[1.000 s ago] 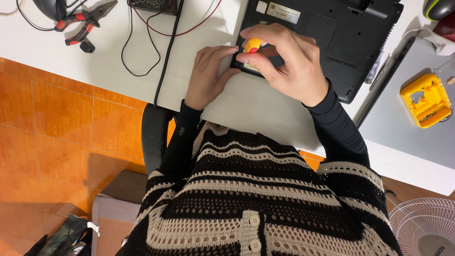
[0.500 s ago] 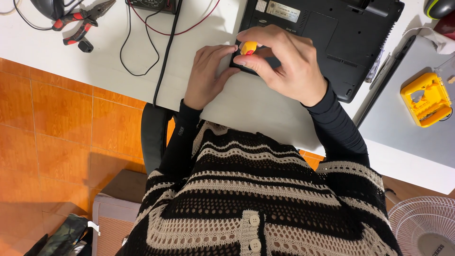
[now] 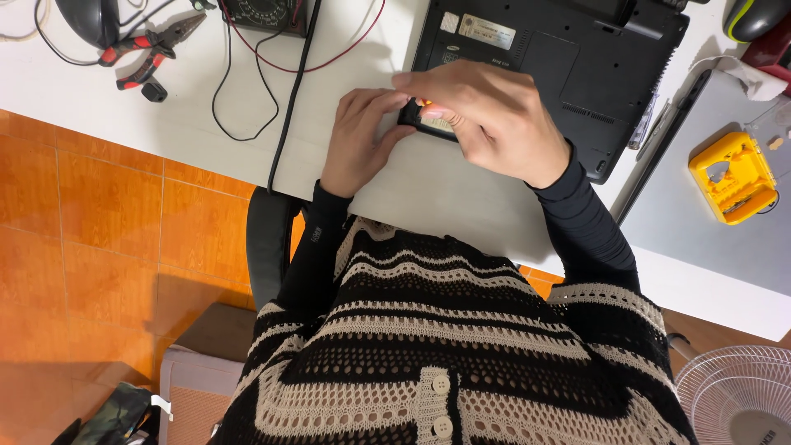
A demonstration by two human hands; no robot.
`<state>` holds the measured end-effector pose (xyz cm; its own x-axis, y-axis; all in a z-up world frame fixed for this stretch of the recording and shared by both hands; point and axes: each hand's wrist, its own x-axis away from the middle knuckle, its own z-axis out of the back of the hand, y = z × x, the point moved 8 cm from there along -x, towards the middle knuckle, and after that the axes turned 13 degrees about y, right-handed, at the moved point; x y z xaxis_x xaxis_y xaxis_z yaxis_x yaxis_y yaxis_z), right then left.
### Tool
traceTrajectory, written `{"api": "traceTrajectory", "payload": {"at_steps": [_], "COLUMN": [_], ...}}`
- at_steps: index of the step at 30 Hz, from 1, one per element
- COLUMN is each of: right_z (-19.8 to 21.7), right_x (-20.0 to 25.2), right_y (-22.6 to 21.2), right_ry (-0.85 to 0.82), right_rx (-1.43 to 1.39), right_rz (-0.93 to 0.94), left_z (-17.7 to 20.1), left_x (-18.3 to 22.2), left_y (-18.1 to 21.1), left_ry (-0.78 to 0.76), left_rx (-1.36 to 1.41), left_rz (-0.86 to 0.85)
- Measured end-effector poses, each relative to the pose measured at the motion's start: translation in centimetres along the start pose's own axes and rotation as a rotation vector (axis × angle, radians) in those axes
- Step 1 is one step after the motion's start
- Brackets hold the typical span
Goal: The person uses a screwdriver to unscrew screws from the back cover of a laptop placed on a white workbench. They reposition the laptop, work on several screws around the panel, and continue unscrewing while steadying the laptop with the other hand.
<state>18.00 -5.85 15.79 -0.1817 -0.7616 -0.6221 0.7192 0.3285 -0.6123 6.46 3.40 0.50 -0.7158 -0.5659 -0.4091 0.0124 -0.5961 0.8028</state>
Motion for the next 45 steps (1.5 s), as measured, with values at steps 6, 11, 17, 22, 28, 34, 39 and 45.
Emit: {"api": "traceTrajectory", "payload": {"at_steps": [6,11,17,22,28,34,39,45], "right_z": [0.2,0.2,0.0,0.1,1.4,0.8,2.1,1.8], "right_x": [-0.7,-1.0,0.2,-0.4,-2.4,-0.8,-3.2,-1.6], "right_y": [-0.2,-0.4,-0.3,-0.5,-2.8,-1.4,-4.2,-2.7], "right_ry": [0.016,0.023,0.068,0.098,0.094,0.072,0.091,0.071], "right_rx": [0.000,0.012,0.089,0.121,0.130,0.156,0.122,0.116], "right_rz": [-0.026,-0.031,0.015,0.017,0.038,0.044,0.077,0.073], "left_z": [0.6,1.0,0.7,0.6,0.5,0.3,0.1,0.3], "left_x": [-0.5,-0.9,-0.7,-0.7,-0.8,-0.6,-0.6,-0.5], "left_y": [0.8,1.5,1.2,1.2,1.3,0.3,0.5,0.3], "left_ry": [0.046,0.029,0.063,0.081,0.048,0.010,-0.006,0.007], "left_rx": [-0.071,-0.042,-0.056,-0.057,-0.060,-0.050,0.008,-0.047], "left_rz": [-0.087,-0.064,-0.104,-0.069,-0.007,0.055,0.109,0.071]}}
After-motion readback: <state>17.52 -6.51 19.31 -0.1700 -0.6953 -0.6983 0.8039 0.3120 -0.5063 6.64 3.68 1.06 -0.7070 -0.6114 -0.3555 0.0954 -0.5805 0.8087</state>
